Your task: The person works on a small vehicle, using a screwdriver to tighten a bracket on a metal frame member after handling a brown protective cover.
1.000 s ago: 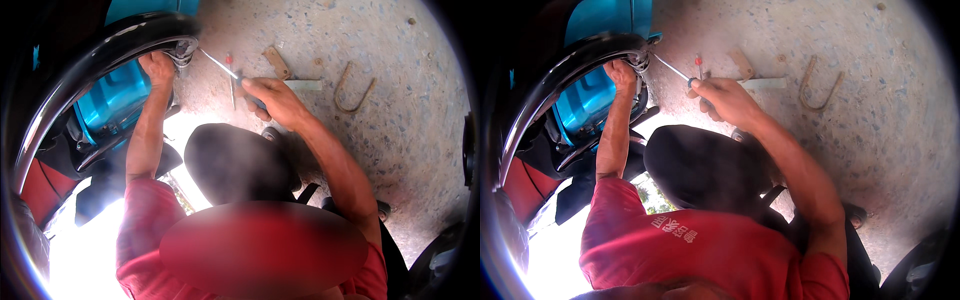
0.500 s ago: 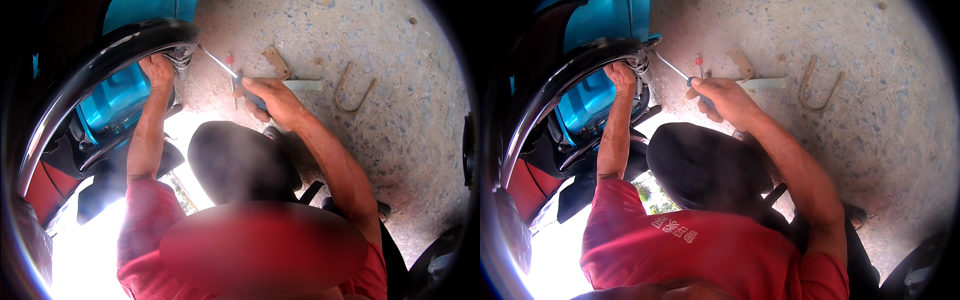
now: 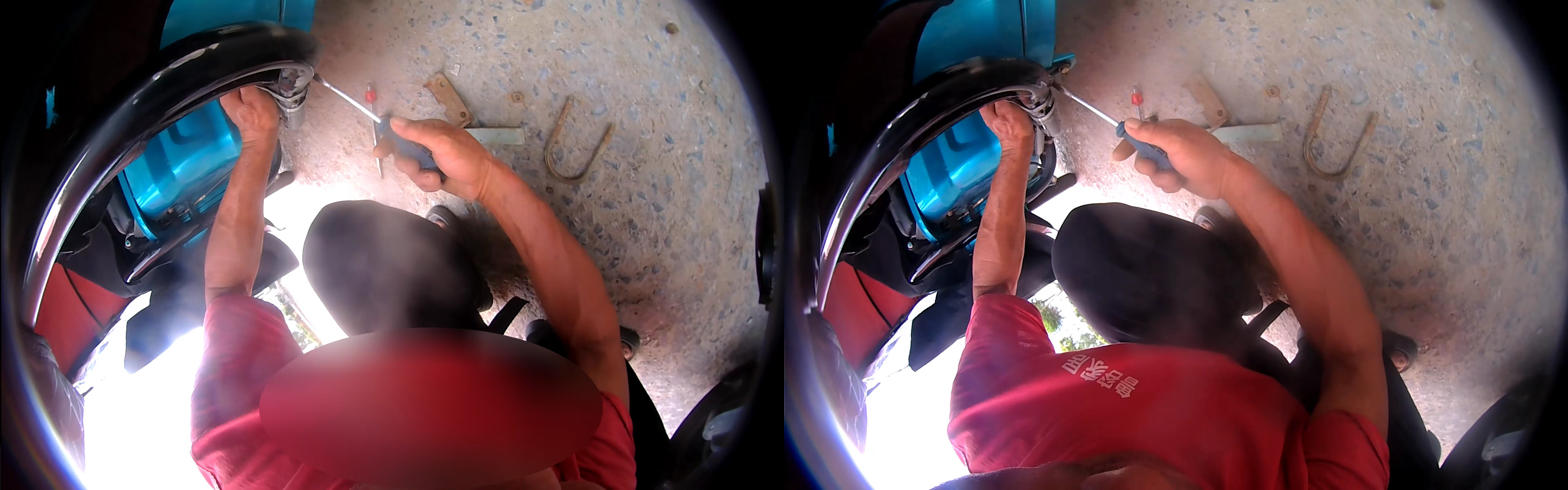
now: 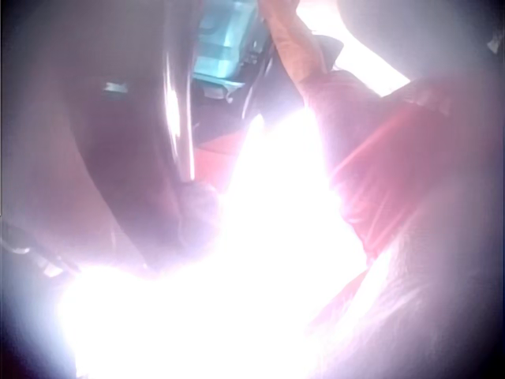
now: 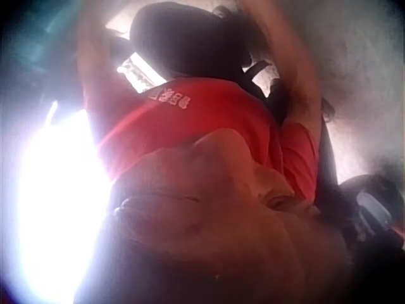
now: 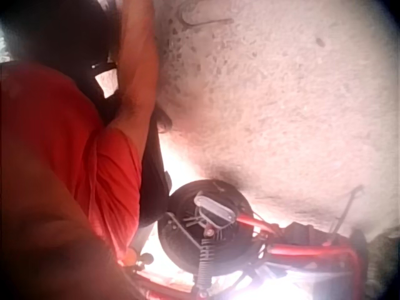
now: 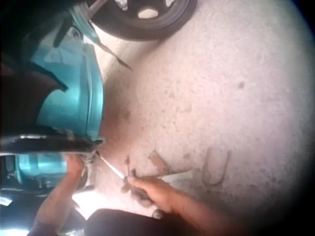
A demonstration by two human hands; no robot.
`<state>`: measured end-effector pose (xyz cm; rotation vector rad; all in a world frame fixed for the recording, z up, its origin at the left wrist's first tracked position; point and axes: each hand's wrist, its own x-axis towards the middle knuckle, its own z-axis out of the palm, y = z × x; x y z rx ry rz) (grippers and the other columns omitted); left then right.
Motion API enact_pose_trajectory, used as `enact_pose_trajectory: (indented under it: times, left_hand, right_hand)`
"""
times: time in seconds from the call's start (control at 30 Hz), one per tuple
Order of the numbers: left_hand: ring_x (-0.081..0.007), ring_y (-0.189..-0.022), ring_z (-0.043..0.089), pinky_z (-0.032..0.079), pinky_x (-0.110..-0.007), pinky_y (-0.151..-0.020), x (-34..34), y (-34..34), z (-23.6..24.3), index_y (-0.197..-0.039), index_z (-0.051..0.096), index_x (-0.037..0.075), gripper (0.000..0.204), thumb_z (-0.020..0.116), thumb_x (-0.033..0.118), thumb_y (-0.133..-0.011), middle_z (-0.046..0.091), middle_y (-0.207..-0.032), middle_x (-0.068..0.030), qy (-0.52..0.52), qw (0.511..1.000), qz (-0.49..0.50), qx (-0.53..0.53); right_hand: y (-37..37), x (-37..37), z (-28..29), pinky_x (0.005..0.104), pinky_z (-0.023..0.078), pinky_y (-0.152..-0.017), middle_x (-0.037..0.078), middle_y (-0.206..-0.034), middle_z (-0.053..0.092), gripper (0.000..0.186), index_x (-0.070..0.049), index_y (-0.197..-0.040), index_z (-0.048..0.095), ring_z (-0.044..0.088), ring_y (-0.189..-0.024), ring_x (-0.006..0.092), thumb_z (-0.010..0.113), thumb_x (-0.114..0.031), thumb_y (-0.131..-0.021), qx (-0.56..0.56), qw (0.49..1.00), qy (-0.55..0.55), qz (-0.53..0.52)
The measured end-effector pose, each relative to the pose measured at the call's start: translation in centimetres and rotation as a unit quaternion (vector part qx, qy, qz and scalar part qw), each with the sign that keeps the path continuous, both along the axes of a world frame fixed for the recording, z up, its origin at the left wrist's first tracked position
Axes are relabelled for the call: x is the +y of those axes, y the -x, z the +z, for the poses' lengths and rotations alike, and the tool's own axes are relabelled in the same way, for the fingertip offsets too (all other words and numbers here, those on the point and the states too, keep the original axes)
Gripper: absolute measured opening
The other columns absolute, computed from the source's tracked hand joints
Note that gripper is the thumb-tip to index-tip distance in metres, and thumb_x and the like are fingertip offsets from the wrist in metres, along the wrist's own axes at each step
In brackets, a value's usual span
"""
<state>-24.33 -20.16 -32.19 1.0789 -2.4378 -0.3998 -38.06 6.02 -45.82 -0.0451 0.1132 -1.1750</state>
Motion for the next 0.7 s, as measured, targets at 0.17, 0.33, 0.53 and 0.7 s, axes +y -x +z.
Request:
enact_pose_trajectory:
  times: [0.17,0.33,0.53,0.7]
  left_hand:
    - [-0.0169,-0.076,0.06,0.048,-0.027,-0.063,1.3,1.4,0.2,-0.111,0.057,0.001,0.03,0.042,0.024,-0.099,0.064,-0.093,-0.0095,-0.008,1.0,0.029,0.001]
    - [-0.0225,-0.099,0.063,0.049,-0.032,-0.09,1.5,1.3,-0.1,-0.114,0.061,-0.008,0.039,0.046,0.025,-0.1,0.068,-0.108,-0.0153,-0.01,0.999,0.034,0.029]
    - [-0.0178,-0.084,0.061,0.051,-0.029,-0.069,1.1,0.9,-0.2,-0.109,0.058,0.0,0.031,0.046,0.027,-0.101,0.064,-0.098,-0.0095,-0.007,0.999,0.03,0.028]
    - [-0.0221,-0.094,0.064,0.05,-0.031,-0.083,1.1,1.0,0.0,-0.113,0.06,-0.005,0.037,0.045,0.026,-0.101,0.068,-0.104,-0.0144,-0.016,0.999,0.03,0.017]
  right_hand:
    - [-1.2,0.1,0.5,0.0287,0.038,-0.048,0.005,-0.068,0.056,0.044,0.001,-0.099,0.066,0.047,-0.05,0.013,0.056,-0.042,-0.096,0.152,0.986,-0.023,-0.064]
    - [-3.1,0.3,2.0,0.0397,0.046,-0.056,0.017,-0.069,0.06,0.037,0.001,-0.095,0.066,0.057,-0.055,0.0264,0.06,-0.036,-0.094,0.534,0.79,-0.065,-0.295]
    - [-2.0,0.5,1.6,0.0335,0.045,-0.054,0.007,-0.068,0.06,0.033,0.0,-0.099,0.067,0.056,-0.058,0.0169,0.062,-0.033,-0.094,0.45,0.858,-0.06,-0.242]
    - [-0.3,0.5,0.5,0.0258,0.037,-0.048,0.002,-0.075,0.06,0.031,-0.001,-0.106,0.067,0.048,-0.055,0.0084,0.06,-0.031,-0.096,0.126,0.984,-0.05,-0.113]
